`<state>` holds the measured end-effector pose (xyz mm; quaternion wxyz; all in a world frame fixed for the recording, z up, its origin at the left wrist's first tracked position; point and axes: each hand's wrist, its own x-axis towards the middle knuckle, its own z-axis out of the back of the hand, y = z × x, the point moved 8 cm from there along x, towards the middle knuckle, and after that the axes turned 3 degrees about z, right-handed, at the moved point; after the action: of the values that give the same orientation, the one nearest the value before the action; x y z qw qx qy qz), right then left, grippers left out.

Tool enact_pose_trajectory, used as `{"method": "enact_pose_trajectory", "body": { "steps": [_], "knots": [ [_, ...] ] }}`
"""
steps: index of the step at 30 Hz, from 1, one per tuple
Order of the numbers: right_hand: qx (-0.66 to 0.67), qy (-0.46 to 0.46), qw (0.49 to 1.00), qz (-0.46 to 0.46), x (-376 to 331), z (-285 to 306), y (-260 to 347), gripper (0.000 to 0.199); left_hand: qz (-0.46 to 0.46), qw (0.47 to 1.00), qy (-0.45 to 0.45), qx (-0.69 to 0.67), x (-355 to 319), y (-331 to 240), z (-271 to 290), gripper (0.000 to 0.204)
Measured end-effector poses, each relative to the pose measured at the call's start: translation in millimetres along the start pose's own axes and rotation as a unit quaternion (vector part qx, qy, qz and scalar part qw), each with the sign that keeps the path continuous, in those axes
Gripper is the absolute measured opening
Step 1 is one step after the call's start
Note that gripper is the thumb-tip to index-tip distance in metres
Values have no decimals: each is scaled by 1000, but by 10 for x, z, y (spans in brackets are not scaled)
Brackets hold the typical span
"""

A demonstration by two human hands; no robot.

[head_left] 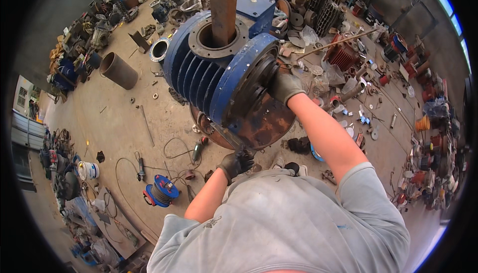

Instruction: The person uses a hammer and a metal punch to repeatedly strike a component on the shaft of a blue electric motor. They rotate the motor to access different areas and continue striking the same region throughout the clip.

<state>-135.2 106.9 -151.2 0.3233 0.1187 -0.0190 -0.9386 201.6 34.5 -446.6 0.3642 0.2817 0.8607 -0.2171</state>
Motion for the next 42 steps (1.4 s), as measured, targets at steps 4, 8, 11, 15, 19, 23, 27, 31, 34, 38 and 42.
{"method": "enact_pose_trajectory", "body": {
  "steps": [4, 8, 11, 15, 19, 23, 27, 31, 34, 38, 42],
  "knots": [
    [27, 18, 996, -87, -24, -36, -115, 61, -39, 998, -17, -36, 125, 44, 50, 56],
    [29, 22, 999, -37, -61, 115, -19, 60, -59, 997, -41, 2, 100, 37, 6, 58],
    [39, 27, 999, -22, -157, 253, -2, 61, -69, 996, -51, 35, -15, -5, -145, 60],
    [73, -18, 996, -39, -229, 84, -76, 43, -87, 995, -27, 37, 208, 38, 116, 58],
    [214, -286, 931, 74, -1362, 63, 152, 53, -103, 979, -133, 118, -167, -85, -194, 58],
    [367, -9, 922, 127, -1888, -667, 814, 55, -152, 972, -151, 96, -270, -156, -254, 57],
    [276, 55, 947, 152, -1353, -1753, 1167, 56, -173, 977, -114, 58, -305, -160, -234, 57],
    [342, 102, 922, 149, -1043, -2285, 1221, 60, -181, 974, -115, 65, -510, -246, -261, 55],
    [349, 156, 922, 58, -954, -2400, 1257, 59, -214, 973, -83, 24, -581, -351, -279, 53],
    [231, 90, 956, 156, -837, -2540, 1369, 60, -255, 959, -119, 11, -907, -236, -221, 49],
    [200, 126, 968, 86, -646, -2967, 1285, 63, -308, 931, -190, 48, -1862, -67, 4, 38]
  ]
}}
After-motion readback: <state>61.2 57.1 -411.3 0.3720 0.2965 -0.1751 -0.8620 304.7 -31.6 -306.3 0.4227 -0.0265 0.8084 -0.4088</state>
